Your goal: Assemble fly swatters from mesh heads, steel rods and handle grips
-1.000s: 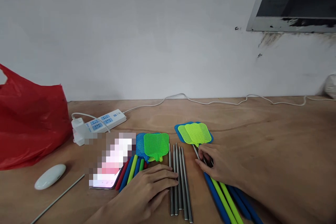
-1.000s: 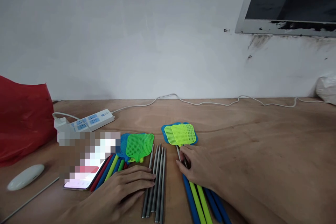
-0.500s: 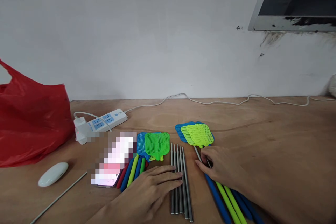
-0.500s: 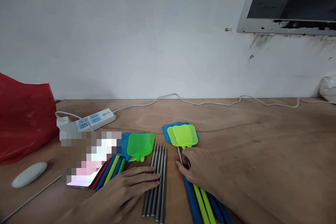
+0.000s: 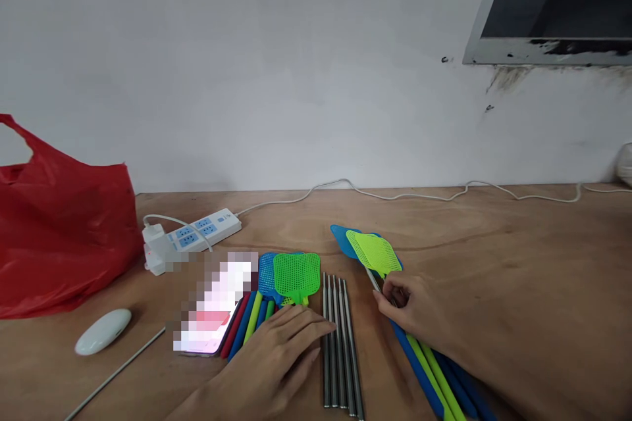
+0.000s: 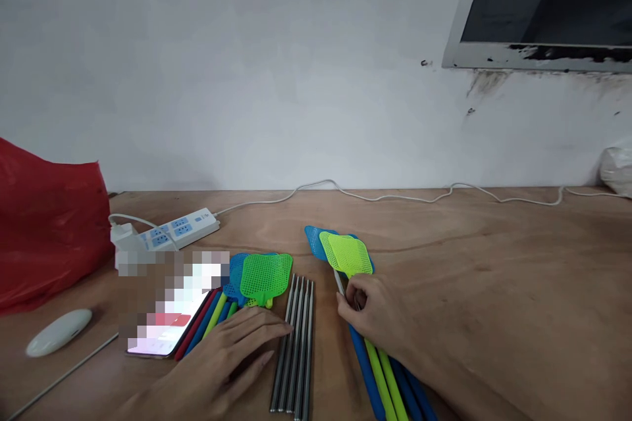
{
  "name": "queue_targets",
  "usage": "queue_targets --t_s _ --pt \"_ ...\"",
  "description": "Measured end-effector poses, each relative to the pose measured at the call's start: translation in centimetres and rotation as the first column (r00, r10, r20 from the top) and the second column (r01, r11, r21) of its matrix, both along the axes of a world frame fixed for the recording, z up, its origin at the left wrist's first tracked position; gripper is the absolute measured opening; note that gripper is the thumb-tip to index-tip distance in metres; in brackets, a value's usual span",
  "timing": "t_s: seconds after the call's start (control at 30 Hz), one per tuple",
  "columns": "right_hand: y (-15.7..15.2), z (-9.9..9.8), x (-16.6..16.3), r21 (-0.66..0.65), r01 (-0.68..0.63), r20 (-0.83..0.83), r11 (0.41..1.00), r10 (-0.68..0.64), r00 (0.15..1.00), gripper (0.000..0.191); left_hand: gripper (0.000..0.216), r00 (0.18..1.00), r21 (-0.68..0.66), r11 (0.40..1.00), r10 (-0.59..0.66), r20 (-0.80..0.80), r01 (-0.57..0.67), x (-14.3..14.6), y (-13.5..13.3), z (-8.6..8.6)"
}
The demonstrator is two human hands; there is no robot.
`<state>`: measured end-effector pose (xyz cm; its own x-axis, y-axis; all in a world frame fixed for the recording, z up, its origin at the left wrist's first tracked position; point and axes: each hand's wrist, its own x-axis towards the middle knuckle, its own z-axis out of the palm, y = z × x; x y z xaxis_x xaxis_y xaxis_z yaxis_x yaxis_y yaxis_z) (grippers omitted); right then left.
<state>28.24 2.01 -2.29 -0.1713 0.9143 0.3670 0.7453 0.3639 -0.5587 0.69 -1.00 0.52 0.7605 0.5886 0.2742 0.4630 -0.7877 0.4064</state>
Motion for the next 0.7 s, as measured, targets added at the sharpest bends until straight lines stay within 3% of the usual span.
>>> queue_targets --t_s 0.3,0.5,0.6,0.7 --pt "-0.4 0.5 -0.5 -0.089 -0.01 -0.367 0.996 -0.023 0.93 0.031 0.027 0.993 -0.025 0.993 0.119 0.0 -0.119 -0.2 0.2 -0.1" --pt "0.2 1.3 -0.3 -0.305 -0.048 -0.688 0.951 -0.185 0.702 0.031 0.027 0.987 -0.032 0.988 0.154 0.033 -0.153 -0.3 0.4 -0.4" --pt "0.3 1.9 -0.2 -0.446 -0.126 -0.741 0.886 -0.287 0.607 0.034 0.028 0.986 -0.029 0.986 0.164 0.039 -0.162 -0.4 0.5 -0.5" --pt "0.2 2.3 -0.2 -0.5 -0.233 -0.783 0.834 -0.321 0.533 0.032 0.029 0.986 -0.029 0.986 0.163 0.045 -0.162 -0.6 0.6 -0.6"
